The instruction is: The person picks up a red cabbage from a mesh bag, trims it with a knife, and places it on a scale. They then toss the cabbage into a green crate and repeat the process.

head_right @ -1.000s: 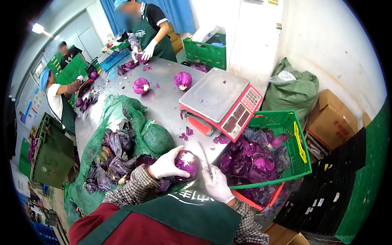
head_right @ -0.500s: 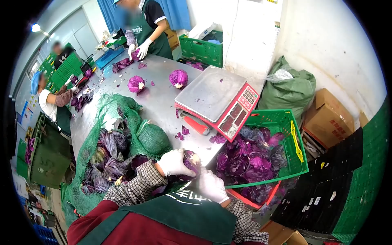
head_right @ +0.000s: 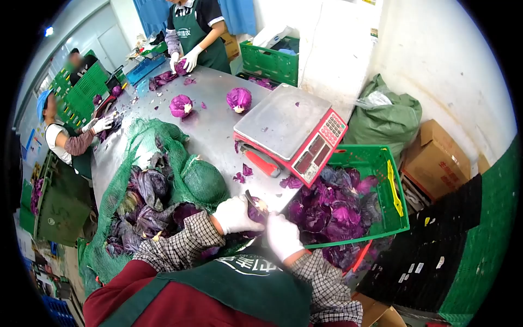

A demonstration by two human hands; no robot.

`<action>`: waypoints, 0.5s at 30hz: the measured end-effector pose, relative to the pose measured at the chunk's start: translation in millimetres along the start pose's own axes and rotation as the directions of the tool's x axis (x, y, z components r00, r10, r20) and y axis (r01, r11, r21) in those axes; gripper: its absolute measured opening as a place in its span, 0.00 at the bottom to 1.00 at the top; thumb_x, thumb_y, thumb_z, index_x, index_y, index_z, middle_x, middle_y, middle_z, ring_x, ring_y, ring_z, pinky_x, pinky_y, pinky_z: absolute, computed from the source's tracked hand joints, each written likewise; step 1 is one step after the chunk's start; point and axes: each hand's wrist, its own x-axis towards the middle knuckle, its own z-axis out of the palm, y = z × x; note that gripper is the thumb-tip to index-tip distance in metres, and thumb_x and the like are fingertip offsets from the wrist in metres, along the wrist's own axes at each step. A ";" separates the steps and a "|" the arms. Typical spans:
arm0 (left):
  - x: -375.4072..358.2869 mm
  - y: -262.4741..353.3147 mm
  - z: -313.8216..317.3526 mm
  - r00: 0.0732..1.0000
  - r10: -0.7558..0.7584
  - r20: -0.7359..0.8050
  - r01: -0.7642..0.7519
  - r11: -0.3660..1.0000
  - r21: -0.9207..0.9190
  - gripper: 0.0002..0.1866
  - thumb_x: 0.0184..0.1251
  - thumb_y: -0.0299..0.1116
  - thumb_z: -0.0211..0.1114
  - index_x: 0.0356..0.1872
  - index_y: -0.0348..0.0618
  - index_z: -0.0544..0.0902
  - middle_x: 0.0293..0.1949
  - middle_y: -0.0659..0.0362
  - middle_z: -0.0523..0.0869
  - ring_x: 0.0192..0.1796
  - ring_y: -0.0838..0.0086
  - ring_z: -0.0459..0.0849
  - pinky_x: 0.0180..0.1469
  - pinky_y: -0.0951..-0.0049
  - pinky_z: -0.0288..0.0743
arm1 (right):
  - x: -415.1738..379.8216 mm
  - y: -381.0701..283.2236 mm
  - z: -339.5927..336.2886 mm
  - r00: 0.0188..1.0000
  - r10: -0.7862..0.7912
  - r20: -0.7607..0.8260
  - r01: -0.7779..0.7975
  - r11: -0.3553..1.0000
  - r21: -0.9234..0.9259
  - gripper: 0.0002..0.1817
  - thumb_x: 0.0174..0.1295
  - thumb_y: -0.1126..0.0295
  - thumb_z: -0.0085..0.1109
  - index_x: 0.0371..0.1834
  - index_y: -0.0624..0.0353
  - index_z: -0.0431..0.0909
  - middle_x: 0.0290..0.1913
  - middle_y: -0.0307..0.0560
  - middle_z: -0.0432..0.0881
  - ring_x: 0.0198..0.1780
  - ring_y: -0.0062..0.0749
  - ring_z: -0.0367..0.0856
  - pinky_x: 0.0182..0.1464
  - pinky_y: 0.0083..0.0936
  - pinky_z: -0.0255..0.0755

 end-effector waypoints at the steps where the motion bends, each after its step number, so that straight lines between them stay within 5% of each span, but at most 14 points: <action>1: -1.0 1.0 -1.2 1.000 0.009 0.006 -0.009 1.000 -0.010 0.54 0.35 0.69 0.71 0.47 0.19 0.75 0.43 0.37 0.83 0.44 0.53 0.86 0.49 0.64 0.80 | 2.5 3.1 2.7 1.000 -0.008 -0.006 0.008 1.000 -0.017 0.09 0.59 0.71 0.53 0.39 0.66 0.73 0.29 0.55 0.80 0.28 0.46 0.85 0.28 0.37 0.80; 3: 5.4 -12.1 13.3 0.995 0.079 -0.062 -0.087 0.987 -0.137 0.51 0.38 0.67 0.72 0.47 0.20 0.75 0.41 0.37 0.84 0.45 0.53 0.86 0.51 0.66 0.79 | 9.6 3.6 3.5 0.999 -0.015 -0.038 0.013 0.999 -0.041 0.08 0.60 0.71 0.51 0.36 0.64 0.77 0.28 0.54 0.82 0.26 0.44 0.85 0.28 0.37 0.80; 5: -2.4 0.7 4.0 0.996 -0.060 0.064 0.065 0.995 -0.079 0.49 0.38 0.63 0.74 0.50 0.24 0.73 0.46 0.37 0.81 0.49 0.51 0.83 0.52 0.64 0.78 | 17.7 10.7 19.3 0.995 -0.040 -0.092 0.030 0.993 -0.111 0.08 0.61 0.71 0.50 0.35 0.63 0.77 0.28 0.53 0.83 0.26 0.43 0.85 0.28 0.37 0.79; 7: -26.4 14.3 27.8 0.987 0.089 -0.136 -0.064 0.982 0.178 0.50 0.38 0.61 0.75 0.54 0.28 0.69 0.53 0.36 0.76 0.52 0.48 0.80 0.52 0.60 0.78 | 22.4 27.4 25.8 0.997 -0.044 -0.063 0.031 0.980 -0.199 0.09 0.62 0.70 0.48 0.38 0.60 0.78 0.28 0.53 0.82 0.28 0.43 0.85 0.28 0.36 0.79; 9: -32.9 -2.9 48.9 0.933 0.224 -0.282 -0.188 0.971 0.147 0.56 0.38 0.60 0.76 0.62 0.28 0.63 0.58 0.37 0.73 0.55 0.45 0.76 0.56 0.58 0.76 | 13.8 41.8 31.3 0.985 0.025 -0.168 -0.034 0.998 -0.049 0.13 0.62 0.72 0.46 0.45 0.65 0.76 0.27 0.54 0.81 0.30 0.47 0.84 0.29 0.38 0.78; 10: -33.1 -18.1 54.0 0.934 0.207 -0.292 -0.210 0.977 0.021 0.57 0.37 0.59 0.78 0.64 0.28 0.62 0.59 0.39 0.72 0.58 0.47 0.76 0.59 0.60 0.74 | 9.3 50.6 36.2 0.981 0.073 -0.178 -0.063 0.996 0.060 0.17 0.63 0.72 0.44 0.53 0.63 0.75 0.28 0.57 0.81 0.32 0.48 0.84 0.30 0.40 0.78; 11: -35.6 -33.4 53.4 0.933 0.187 -0.308 -0.229 0.968 -0.104 0.59 0.36 0.57 0.79 0.66 0.28 0.61 0.60 0.40 0.72 0.60 0.49 0.75 0.62 0.61 0.72 | 0.7 56.9 38.9 0.922 0.024 -0.387 0.067 0.973 0.220 0.17 0.65 0.73 0.45 0.57 0.60 0.73 0.29 0.59 0.79 0.30 0.47 0.83 0.31 0.40 0.77; 12: -42.5 -42.0 47.3 0.946 0.152 -0.285 -0.261 0.880 -0.397 0.59 0.36 0.49 0.84 0.68 0.30 0.59 0.62 0.44 0.72 0.64 0.57 0.73 0.66 0.64 0.68 | -7.1 68.1 45.4 0.923 0.105 -0.369 0.029 0.940 0.340 0.17 0.67 0.73 0.46 0.57 0.61 0.72 0.27 0.55 0.79 0.27 0.41 0.81 0.28 0.36 0.76; 13: -43.4 -58.9 59.6 0.958 0.061 -0.280 -0.226 0.763 -0.606 0.58 0.36 0.39 0.86 0.69 0.33 0.58 0.62 0.49 0.71 0.65 0.64 0.71 0.68 0.65 0.65 | -15.2 75.6 54.4 0.921 0.192 -0.340 -0.016 0.887 0.461 0.16 0.68 0.72 0.48 0.58 0.62 0.71 0.26 0.51 0.78 0.24 0.35 0.79 0.25 0.31 0.75; 15: -63.2 -33.8 29.0 0.919 0.103 -0.382 -0.391 0.386 -0.836 0.57 0.37 0.35 0.85 0.70 0.36 0.57 0.63 0.51 0.70 0.66 0.66 0.70 0.69 0.64 0.64 | -34.8 66.4 44.1 0.905 0.424 0.016 -0.169 0.327 0.930 0.15 0.69 0.72 0.51 0.56 0.62 0.73 0.26 0.41 0.78 0.23 0.27 0.78 0.28 0.25 0.75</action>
